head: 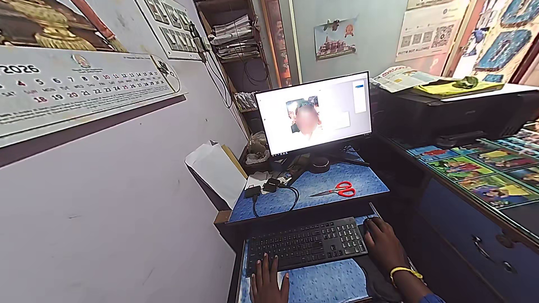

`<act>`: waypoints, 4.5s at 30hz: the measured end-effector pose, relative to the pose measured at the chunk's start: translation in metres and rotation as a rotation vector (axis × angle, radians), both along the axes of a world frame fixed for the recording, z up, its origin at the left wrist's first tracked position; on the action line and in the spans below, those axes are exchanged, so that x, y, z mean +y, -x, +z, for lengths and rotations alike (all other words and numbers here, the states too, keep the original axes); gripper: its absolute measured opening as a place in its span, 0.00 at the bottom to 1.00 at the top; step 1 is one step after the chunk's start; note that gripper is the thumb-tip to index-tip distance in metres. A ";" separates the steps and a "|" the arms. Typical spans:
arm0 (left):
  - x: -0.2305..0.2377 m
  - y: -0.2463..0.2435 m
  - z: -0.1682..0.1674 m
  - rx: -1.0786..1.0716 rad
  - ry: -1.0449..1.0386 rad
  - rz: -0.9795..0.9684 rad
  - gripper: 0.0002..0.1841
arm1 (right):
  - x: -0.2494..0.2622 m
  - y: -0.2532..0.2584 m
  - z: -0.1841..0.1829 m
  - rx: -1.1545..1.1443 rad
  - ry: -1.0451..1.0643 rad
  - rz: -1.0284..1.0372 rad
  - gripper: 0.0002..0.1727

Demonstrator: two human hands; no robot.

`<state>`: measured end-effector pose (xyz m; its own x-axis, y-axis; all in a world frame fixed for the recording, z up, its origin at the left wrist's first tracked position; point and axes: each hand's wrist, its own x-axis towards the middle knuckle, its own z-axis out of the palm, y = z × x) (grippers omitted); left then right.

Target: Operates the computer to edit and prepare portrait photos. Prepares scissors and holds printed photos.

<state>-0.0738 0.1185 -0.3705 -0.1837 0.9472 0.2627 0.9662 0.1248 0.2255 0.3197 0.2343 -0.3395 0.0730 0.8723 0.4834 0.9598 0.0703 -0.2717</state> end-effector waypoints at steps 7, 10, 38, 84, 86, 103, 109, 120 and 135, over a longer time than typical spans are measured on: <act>0.001 0.001 -0.002 0.003 0.000 0.001 0.36 | 0.000 0.000 0.000 -0.010 0.016 -0.010 0.25; 0.001 0.001 -0.003 0.001 0.007 0.003 0.36 | -0.001 0.001 0.001 -0.010 0.024 -0.010 0.25; 0.003 -0.001 0.001 -0.129 -0.136 0.196 0.33 | -0.009 0.001 0.006 0.071 -0.133 0.085 0.35; 0.005 0.002 -0.011 -0.119 -0.159 0.178 0.34 | -0.006 0.006 0.006 -0.014 0.041 0.025 0.27; 0.005 0.002 -0.009 -0.132 -0.155 0.172 0.33 | -0.003 0.006 0.004 -0.010 0.022 0.034 0.26; 0.005 0.002 -0.011 -0.103 -0.154 0.172 0.34 | -0.004 0.006 0.005 -0.034 0.068 0.017 0.27; 0.005 0.003 -0.013 -0.087 -0.177 0.170 0.34 | -0.005 0.009 0.008 -0.015 0.062 -0.024 0.27; 0.007 0.005 -0.018 -0.088 -0.182 0.171 0.35 | -0.003 0.007 0.004 -0.033 0.078 -0.022 0.26; 0.006 0.003 -0.015 -0.077 -0.170 0.182 0.34 | -0.008 0.006 0.010 -0.072 0.059 0.093 0.29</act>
<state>-0.0772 0.1246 -0.3855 -0.3728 0.8402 0.3939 0.9105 0.2494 0.3299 0.3135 0.2263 -0.3293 -0.0432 0.9008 0.4321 0.9671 0.1463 -0.2083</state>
